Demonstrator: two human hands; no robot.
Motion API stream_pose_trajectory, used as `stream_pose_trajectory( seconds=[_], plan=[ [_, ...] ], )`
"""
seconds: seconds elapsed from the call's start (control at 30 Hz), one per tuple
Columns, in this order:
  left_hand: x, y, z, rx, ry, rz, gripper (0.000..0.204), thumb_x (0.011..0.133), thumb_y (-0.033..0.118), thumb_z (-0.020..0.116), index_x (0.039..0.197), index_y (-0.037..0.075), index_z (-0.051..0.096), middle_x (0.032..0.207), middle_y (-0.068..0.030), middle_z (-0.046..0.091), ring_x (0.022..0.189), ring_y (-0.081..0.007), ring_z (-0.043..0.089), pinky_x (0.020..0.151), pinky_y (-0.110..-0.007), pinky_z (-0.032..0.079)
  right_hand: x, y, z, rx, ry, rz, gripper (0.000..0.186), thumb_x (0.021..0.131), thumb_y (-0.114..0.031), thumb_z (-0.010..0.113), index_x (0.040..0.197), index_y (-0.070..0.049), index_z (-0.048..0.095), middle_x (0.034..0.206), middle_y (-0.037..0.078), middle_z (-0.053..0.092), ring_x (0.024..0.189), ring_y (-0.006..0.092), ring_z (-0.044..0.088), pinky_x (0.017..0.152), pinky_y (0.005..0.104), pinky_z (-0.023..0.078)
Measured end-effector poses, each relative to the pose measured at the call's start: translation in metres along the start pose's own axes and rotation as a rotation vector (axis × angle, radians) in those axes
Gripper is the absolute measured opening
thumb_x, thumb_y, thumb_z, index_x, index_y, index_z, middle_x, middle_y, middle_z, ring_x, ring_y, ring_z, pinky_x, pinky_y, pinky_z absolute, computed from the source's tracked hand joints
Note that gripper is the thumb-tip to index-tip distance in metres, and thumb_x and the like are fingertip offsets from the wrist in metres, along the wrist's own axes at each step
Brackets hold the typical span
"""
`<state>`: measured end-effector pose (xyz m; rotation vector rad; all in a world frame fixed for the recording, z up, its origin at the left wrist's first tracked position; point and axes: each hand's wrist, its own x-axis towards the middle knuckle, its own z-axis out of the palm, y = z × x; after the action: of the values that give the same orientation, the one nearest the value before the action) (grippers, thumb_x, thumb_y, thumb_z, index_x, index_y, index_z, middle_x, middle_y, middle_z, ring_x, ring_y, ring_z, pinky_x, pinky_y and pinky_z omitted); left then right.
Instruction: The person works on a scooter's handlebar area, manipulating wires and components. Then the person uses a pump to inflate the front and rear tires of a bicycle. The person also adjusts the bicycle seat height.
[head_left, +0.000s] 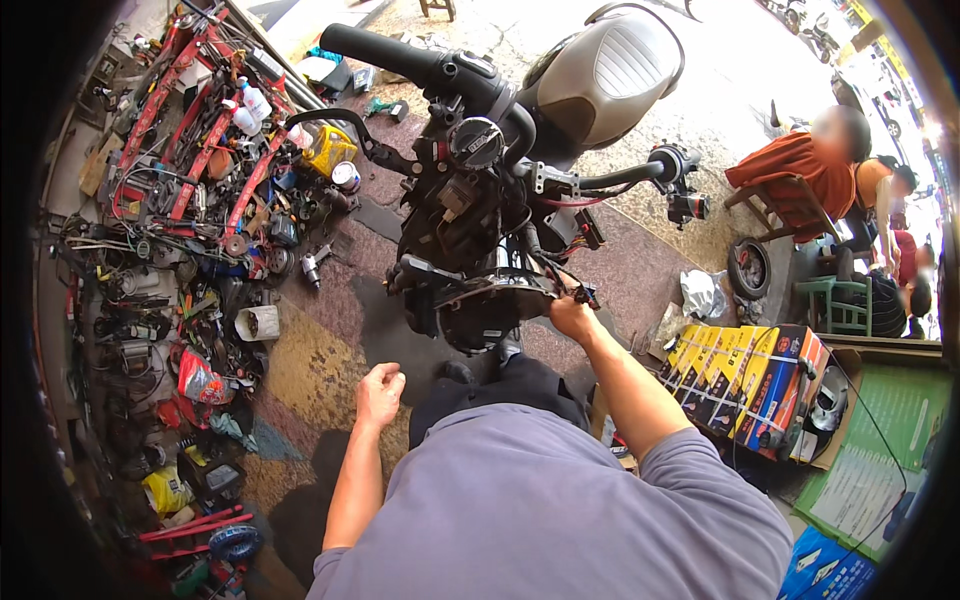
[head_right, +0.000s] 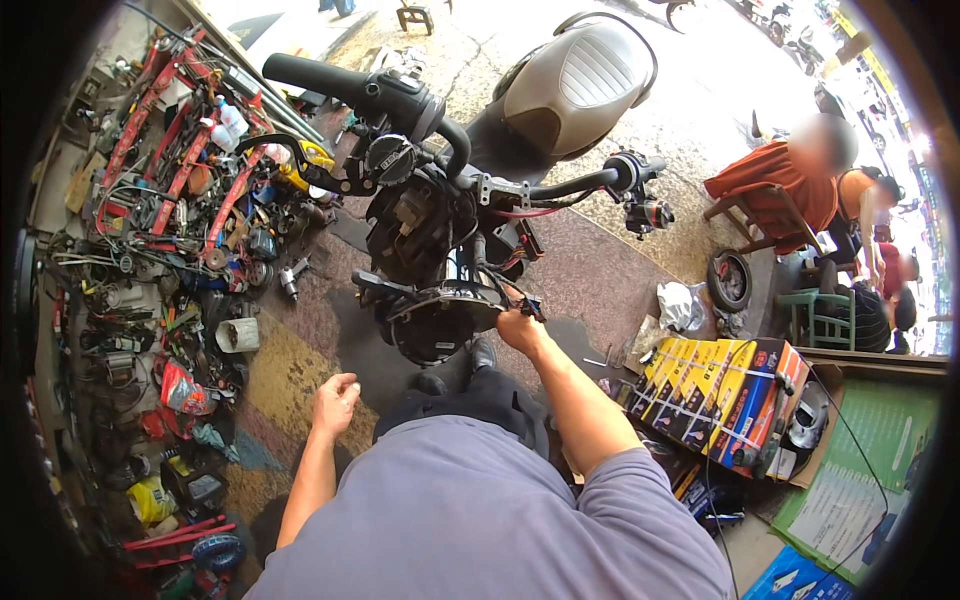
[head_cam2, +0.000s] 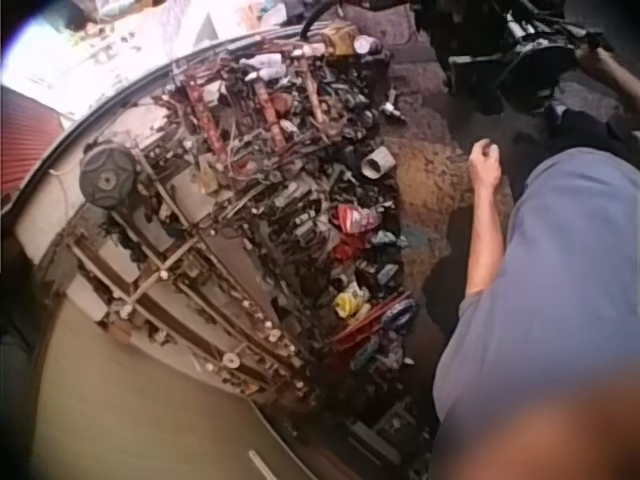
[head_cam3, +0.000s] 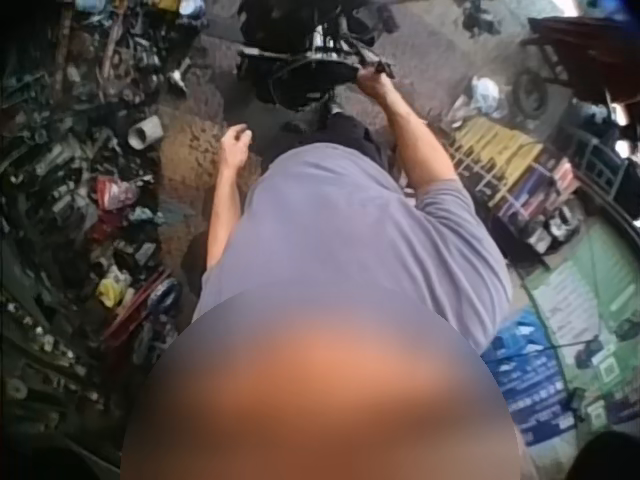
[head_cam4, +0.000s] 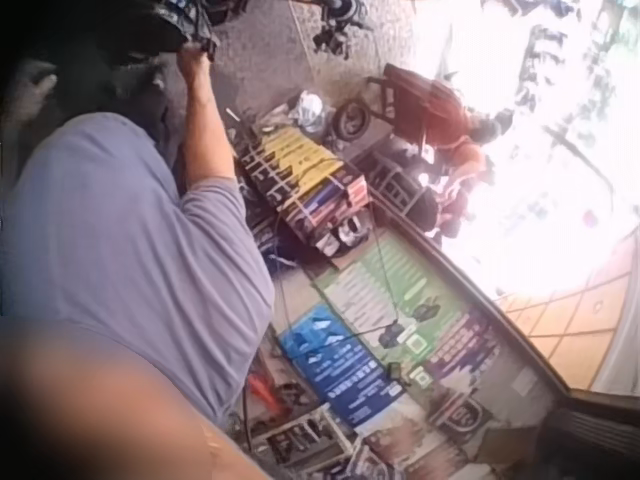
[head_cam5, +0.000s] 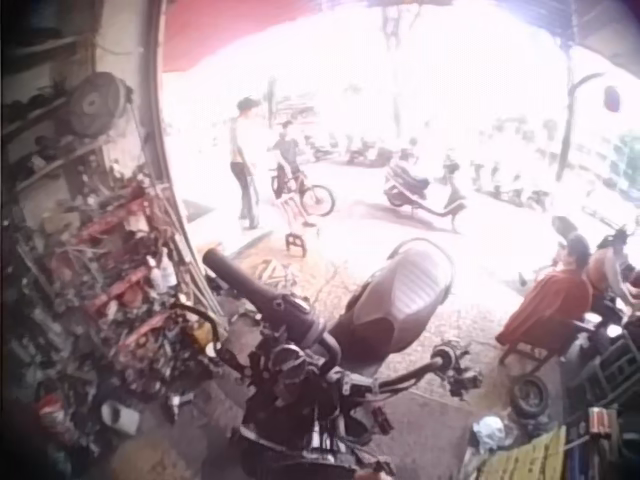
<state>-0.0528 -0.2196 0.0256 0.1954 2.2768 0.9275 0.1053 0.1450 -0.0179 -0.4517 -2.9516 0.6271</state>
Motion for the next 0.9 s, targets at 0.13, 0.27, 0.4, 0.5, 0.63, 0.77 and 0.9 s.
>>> stream_pose_trajectory(
  seconds=[0.13,0.27,0.4,0.5,0.63,0.77,0.9],
  plan=[
    [0.004,-0.002,-0.007,-0.011,-0.017,0.016,0.036,0.087,0.018,0.068,0.116,-0.002,0.066,0.093,-0.0131,0.072,0.085,-0.0182,0.067,0.079,-0.032,0.053,0.002,-0.021,0.013,0.649,-0.047,0.665,0.044,0.089,-0.019,0.064,0.129,0.000,0.057,0.124,0.023,0.063,0.104,0.0344,0.066,0.091,0.0372,0.051],
    [0.007,-0.025,-0.030,0.028,-0.008,0.051,0.036,0.087,0.018,0.067,0.116,-0.003,0.066,0.095,-0.0146,0.072,0.086,-0.0195,0.068,0.079,-0.033,0.053,0.008,-0.033,0.020,0.597,0.193,0.523,0.052,0.081,-0.003,0.057,0.133,-0.003,0.054,0.109,0.026,0.067,0.103,0.0396,0.066,0.091,0.0413,0.050],
    [0.010,-0.059,-0.060,0.025,0.001,0.070,0.036,0.087,0.019,0.068,0.115,-0.003,0.066,0.093,-0.0138,0.072,0.083,-0.0192,0.068,0.078,-0.033,0.053,0.008,-0.032,0.026,0.551,0.198,0.637,0.052,0.078,-0.003,0.057,0.130,-0.002,0.056,0.108,0.027,0.067,0.102,0.0410,0.065,0.091,0.0436,0.050],
    [0.016,-0.085,-0.080,0.011,-0.010,0.052,0.036,0.086,0.019,0.068,0.115,-0.003,0.067,0.090,-0.0128,0.071,0.081,-0.0183,0.067,0.077,-0.033,0.053,0.009,-0.031,0.033,0.533,0.238,0.706,0.051,0.079,-0.006,0.060,0.130,-0.006,0.058,0.106,0.024,0.069,0.102,0.0389,0.066,0.092,0.0419,0.050],
    [0.026,-0.109,-0.101,0.023,-0.029,0.095,0.035,0.088,0.015,0.065,0.116,-0.006,0.064,0.087,-0.0112,0.070,0.076,-0.0161,0.065,0.071,-0.031,0.053,0.010,-0.043,0.033,0.509,0.245,0.794,0.051,0.080,-0.016,0.068,0.129,-0.007,0.058,0.107,0.021,0.070,0.101,0.0359,0.067,0.090,0.0409,0.051],
    [0.032,-0.121,-0.119,-0.060,-0.038,0.072,0.033,0.089,0.011,0.064,0.116,-0.007,0.063,0.088,-0.0109,0.069,0.074,-0.0149,0.065,0.067,-0.029,0.053,0.001,-0.063,0.027,0.496,0.283,0.759,0.066,0.077,-0.028,0.076,0.134,-0.005,0.053,0.110,0.020,0.070,0.103,0.0330,0.068,0.090,0.0397,0.052],
    [0.036,-0.128,-0.130,-0.061,-0.009,0.087,0.032,0.089,0.012,0.064,0.115,-0.006,0.064,0.087,-0.0098,0.069,0.073,-0.0144,0.064,0.066,-0.029,0.053,-0.027,-0.066,0.038,0.572,0.293,0.748,0.075,0.075,-0.038,0.079,0.133,0.000,0.052,0.108,0.021,0.070,0.102,0.0333,0.069,0.090,0.0401,0.053]
  ],
)
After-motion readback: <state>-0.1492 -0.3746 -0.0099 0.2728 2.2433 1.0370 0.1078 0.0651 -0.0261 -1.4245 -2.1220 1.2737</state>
